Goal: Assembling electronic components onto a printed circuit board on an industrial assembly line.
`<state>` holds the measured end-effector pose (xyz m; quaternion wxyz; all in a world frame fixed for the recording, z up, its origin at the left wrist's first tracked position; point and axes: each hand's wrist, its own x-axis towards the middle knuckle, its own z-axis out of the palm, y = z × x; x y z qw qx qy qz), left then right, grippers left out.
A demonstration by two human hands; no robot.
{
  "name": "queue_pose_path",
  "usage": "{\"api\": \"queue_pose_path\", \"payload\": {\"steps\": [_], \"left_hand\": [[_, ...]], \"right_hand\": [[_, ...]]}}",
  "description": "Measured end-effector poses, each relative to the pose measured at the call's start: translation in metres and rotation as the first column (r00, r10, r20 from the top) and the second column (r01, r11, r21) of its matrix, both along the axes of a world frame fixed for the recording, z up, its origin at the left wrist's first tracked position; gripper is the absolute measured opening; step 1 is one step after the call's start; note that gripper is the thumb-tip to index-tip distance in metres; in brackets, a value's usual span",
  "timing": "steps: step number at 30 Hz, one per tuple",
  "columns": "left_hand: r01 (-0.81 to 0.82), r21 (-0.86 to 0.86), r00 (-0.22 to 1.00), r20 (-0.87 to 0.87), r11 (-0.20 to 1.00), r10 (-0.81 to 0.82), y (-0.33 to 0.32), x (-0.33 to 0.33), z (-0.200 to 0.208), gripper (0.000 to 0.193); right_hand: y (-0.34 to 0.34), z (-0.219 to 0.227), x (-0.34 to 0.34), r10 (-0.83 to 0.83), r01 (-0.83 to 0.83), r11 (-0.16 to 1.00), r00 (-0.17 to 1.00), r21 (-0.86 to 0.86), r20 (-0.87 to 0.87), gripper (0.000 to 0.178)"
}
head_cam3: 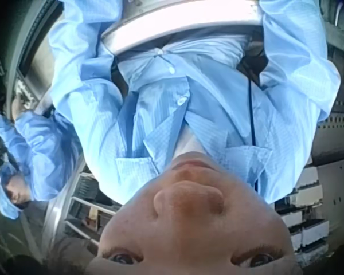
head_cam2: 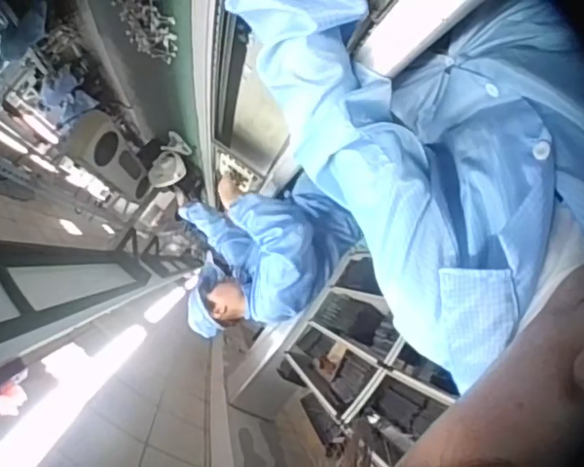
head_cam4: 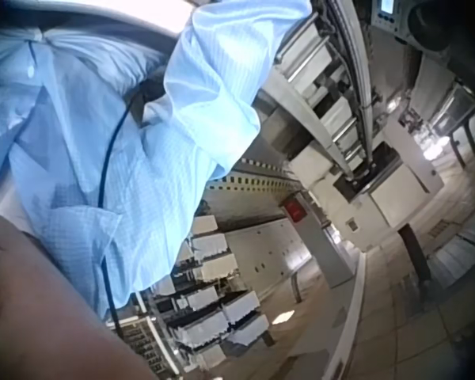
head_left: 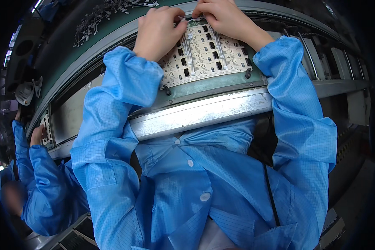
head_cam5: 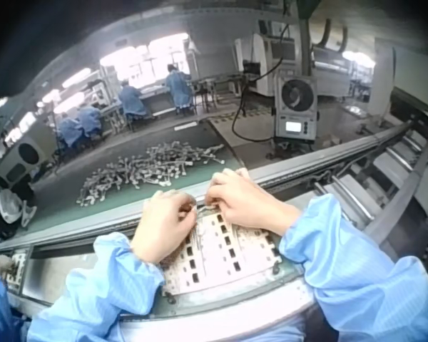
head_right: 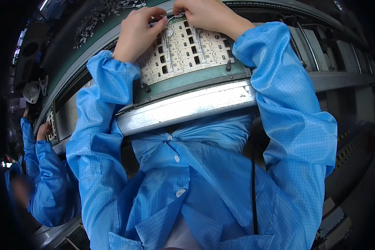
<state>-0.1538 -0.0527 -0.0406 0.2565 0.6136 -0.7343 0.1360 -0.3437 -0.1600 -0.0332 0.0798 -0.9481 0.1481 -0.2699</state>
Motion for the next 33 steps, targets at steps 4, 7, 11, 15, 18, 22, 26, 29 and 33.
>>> {"api": "queue_pose_path", "payload": {"steps": [4,7,11,15,18,22,26,29,33], "left_hand": [[0.002,0.081,0.999,-0.047,0.997,0.002,-0.003,-0.011,-0.008,0.021],[0.009,0.042,0.998,-0.061,0.999,-0.007,0.004,-0.023,0.003,0.018],[0.06,0.046,0.991,-0.123,0.997,-0.054,0.01,-0.023,0.009,0.017],[0.071,0.073,0.985,-0.16,0.995,-0.059,0.012,-0.021,0.012,0.019],[0.066,0.131,0.981,-0.189,0.989,-0.041,0.01,-0.016,0.011,0.02],[0.052,0.149,0.986,-0.163,0.988,-0.028,0.012,-0.017,0.016,0.021],[0.342,-0.303,0.914,-0.114,0.89,-0.39,0.004,-0.005,-0.001,0.018],[0.053,0.124,0.997,-0.053,0.991,-0.047,-0.009,0.005,-0.008,0.024],[0.075,0.128,0.97,-0.24,0.989,-0.043,-0.001,0.002,-0.007,0.027]], "right_hand": [[-0.004,-0.001,0.001,0.015,-0.022,0.997,0.996,0.076,0.093,0.02],[-0.001,0.006,-0.004,-0.062,0.053,0.994,0.992,0.09,0.106,0.02],[-0.004,0.012,-0.007,-0.075,0.072,0.994,0.997,0.086,0.024,0.016],[0.003,0.009,0.004,0.107,-0.181,0.925,0.968,0.334,0.228,0.014],[-0.006,0.007,0.007,0.123,-0.158,0.953,0.981,0.257,0.148,0.014],[-0.003,0.005,0.005,0.093,-0.095,0.995,0.994,0.041,0.051,0.014],[-0.005,0.01,0.005,0.051,-0.05,0.998,0.998,0.03,-0.035,0.015],[-0.004,0.014,0.005,0.058,-0.058,0.995,0.998,0.081,0.009,0.015],[-0.032,-0.002,0.002,0.258,-0.28,0.959,0.921,0.036,0.29,0.017]]}}
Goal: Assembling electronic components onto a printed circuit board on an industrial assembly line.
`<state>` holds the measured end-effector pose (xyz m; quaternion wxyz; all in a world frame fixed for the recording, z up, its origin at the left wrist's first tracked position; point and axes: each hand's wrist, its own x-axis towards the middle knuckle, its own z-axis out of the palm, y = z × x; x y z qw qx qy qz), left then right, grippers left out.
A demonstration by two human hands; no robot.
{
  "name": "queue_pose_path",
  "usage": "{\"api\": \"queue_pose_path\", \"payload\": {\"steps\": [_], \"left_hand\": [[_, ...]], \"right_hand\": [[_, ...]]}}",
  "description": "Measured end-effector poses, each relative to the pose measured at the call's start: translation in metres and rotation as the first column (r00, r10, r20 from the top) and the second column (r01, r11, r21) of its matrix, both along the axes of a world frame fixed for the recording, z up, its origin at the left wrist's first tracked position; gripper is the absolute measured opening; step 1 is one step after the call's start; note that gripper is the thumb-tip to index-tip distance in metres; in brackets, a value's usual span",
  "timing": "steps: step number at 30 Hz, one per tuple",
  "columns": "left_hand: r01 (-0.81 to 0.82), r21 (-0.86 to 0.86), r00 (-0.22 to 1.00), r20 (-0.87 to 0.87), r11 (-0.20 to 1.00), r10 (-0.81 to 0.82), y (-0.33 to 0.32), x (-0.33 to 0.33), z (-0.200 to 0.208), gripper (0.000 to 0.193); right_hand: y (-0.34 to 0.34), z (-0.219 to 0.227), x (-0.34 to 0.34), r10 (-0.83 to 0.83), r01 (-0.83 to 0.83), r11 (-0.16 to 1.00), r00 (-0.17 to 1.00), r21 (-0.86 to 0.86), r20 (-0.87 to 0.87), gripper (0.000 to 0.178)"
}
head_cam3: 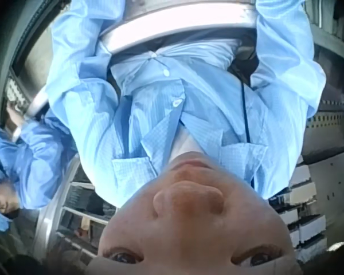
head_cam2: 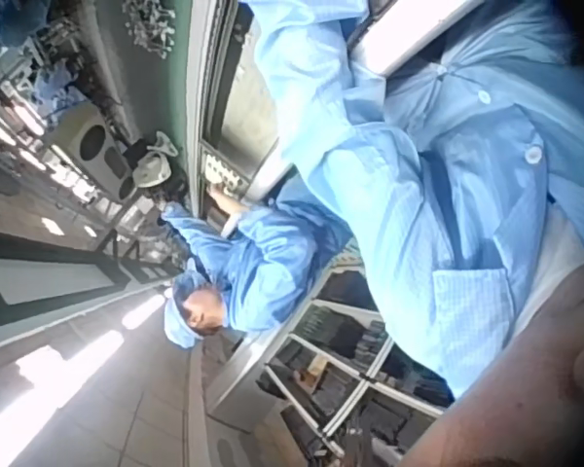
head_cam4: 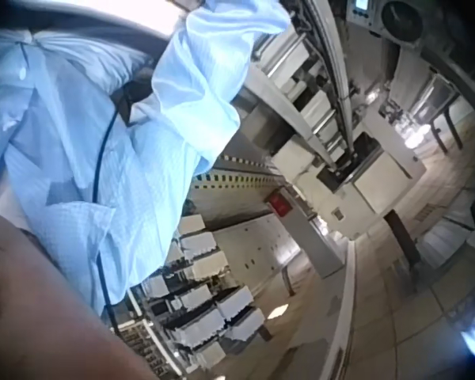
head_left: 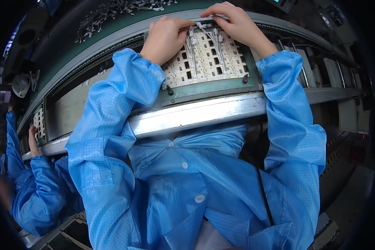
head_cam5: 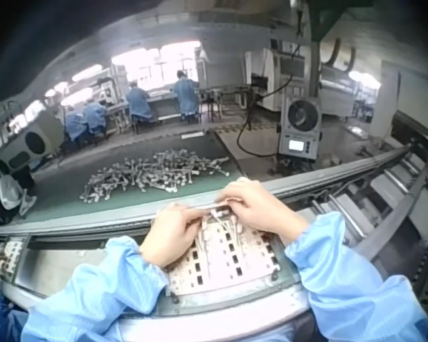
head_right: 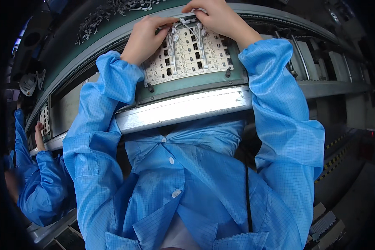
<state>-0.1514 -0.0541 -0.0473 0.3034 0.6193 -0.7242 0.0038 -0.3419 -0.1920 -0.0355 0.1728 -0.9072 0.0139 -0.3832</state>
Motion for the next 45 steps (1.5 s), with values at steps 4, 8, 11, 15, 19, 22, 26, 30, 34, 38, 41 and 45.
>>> {"api": "queue_pose_path", "payload": {"steps": [4,8,11,15,19,22,26,30,34,38,41,45], "left_hand": [[0.01,0.002,0.999,0.036,1.0,-0.01,0.009,0.011,-0.006,0.03],[0.029,-0.076,0.994,0.108,0.997,-0.02,0.012,0.011,-0.006,0.028],[0.029,-0.023,0.995,0.098,0.999,-0.026,0.01,0.01,-0.004,0.031],[0.041,-0.107,0.989,0.149,0.993,-0.024,0.017,0.014,0.003,0.035],[0.187,-0.039,0.946,0.276,0.982,-0.169,0.033,0.016,0.017,0.037],[0.164,0.122,0.939,0.284,0.979,-0.192,0.037,0.009,0.015,0.037],[0.174,0.106,0.95,0.243,0.979,-0.195,0.037,0.01,0.018,0.036],[0.296,0.009,0.93,0.224,0.955,-0.29,0.049,0.011,0.026,0.035],[0.353,0.133,0.901,0.217,0.926,-0.375,0.055,0.009,0.024,0.028],[0.33,0.1,0.921,0.184,0.939,-0.343,0.056,0.019,0.026,0.031],[0.311,0.006,0.939,0.151,0.951,-0.308,0.062,0.036,0.038,0.039],[0.384,0.065,0.903,0.183,0.921,-0.39,0.085,0.069,0.046,0.036]], "right_hand": [[0.009,0.015,-0.024,-0.168,0.147,0.985,0.948,-0.095,-0.272,0.027],[0.04,0.01,-0.033,-0.263,0.195,0.957,0.898,-0.217,-0.352,0.031],[0.046,0.011,-0.037,-0.294,0.215,0.951,0.848,-0.222,-0.441,0.029],[0.05,0.013,-0.045,-0.311,0.193,0.933,0.857,-0.302,-0.41,0.029],[0.063,0.008,-0.059,-0.257,0.137,0.94,0.887,-0.314,-0.383,0.03],[0.071,0.007,-0.06,-0.284,0.172,0.935,0.889,-0.31,-0.36,0.031],[0.08,0.021,-0.069,-0.282,0.176,0.932,0.902,-0.318,-0.327,0.032],[0.096,0.022,-0.079,-0.223,0.094,0.949,0.877,-0.301,-0.426,0.027],[0.105,0.025,-0.076,-0.222,0.096,0.948,0.883,-0.304,-0.414,0.026],[0.115,0.027,-0.076,-0.193,0.059,0.953,0.874,-0.297,-0.447,0.026],[0.118,0.028,-0.077,-0.199,0.064,0.952,0.87,-0.298,-0.451,0.028],[0.132,0.031,-0.059,-0.159,0.045,0.965,0.884,-0.258,-0.439,0.032]]}}
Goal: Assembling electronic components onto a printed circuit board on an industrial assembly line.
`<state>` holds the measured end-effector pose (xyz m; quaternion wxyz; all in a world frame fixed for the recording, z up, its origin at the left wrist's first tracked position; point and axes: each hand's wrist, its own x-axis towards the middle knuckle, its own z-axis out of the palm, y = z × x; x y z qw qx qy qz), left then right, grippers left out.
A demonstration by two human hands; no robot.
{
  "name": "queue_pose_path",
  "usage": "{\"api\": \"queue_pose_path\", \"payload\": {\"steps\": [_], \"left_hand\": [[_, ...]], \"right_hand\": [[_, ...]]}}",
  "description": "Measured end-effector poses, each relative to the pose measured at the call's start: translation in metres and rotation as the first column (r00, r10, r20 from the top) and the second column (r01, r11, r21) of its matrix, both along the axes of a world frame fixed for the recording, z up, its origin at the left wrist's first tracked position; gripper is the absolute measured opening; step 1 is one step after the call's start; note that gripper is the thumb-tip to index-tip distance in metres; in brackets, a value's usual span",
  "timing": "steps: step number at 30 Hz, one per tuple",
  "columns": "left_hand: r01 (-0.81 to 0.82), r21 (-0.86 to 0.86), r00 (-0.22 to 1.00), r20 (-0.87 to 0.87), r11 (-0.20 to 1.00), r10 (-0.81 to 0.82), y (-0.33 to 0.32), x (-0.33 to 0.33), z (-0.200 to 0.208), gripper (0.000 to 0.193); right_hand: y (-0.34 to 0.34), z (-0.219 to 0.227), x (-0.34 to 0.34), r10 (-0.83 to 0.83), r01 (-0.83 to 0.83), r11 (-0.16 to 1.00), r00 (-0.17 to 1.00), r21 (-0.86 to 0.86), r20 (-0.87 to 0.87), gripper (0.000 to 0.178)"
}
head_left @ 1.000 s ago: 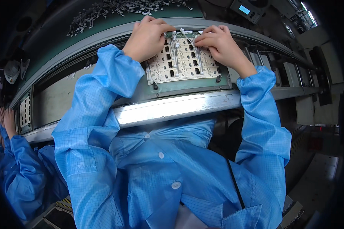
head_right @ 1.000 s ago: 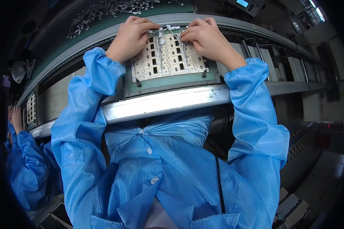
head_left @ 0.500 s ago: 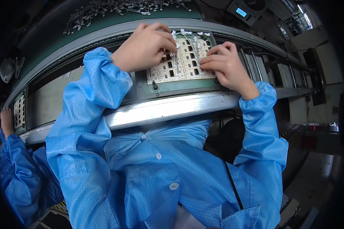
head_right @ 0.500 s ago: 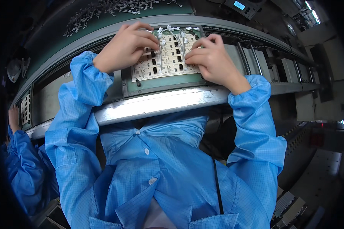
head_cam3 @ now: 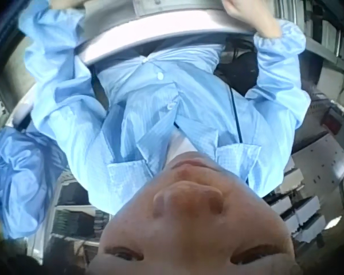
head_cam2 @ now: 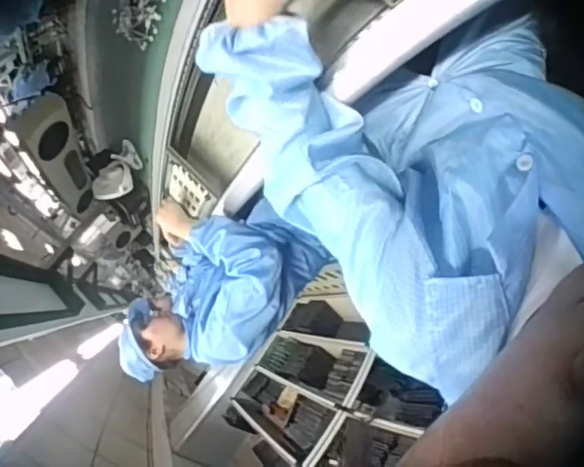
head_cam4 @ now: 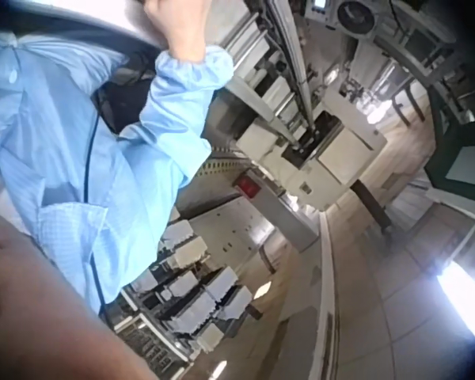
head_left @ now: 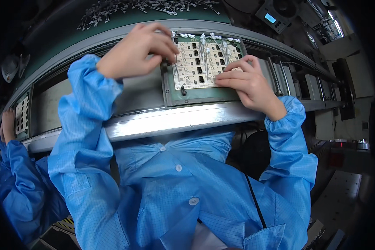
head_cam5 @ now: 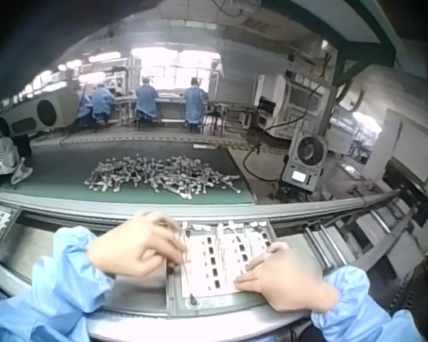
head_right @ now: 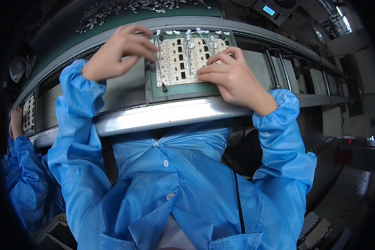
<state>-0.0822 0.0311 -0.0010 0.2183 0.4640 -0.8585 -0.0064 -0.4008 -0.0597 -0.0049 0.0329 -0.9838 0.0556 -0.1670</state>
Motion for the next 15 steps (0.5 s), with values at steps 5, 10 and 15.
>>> {"api": "queue_pose_path", "payload": {"steps": [5,10,15], "left_hand": [[0.144,0.109,0.989,-0.043,0.984,-0.14,0.03,-0.01,-0.007,0.032],[0.128,0.161,0.992,-0.017,0.979,-0.127,0.031,-0.014,-0.013,0.03],[0.045,-0.022,0.991,-0.125,0.999,-0.047,0.025,-0.014,-0.027,0.018]], "right_hand": [[0.005,-0.003,0.021,0.077,-0.077,0.997,0.997,0.01,-0.003,0.036],[-0.006,-0.001,0.058,0.084,-0.084,0.996,0.995,-0.008,0.045,0.038],[-0.028,-0.009,0.101,0.035,-0.033,0.999,0.997,-0.021,0.065,0.041]]}}
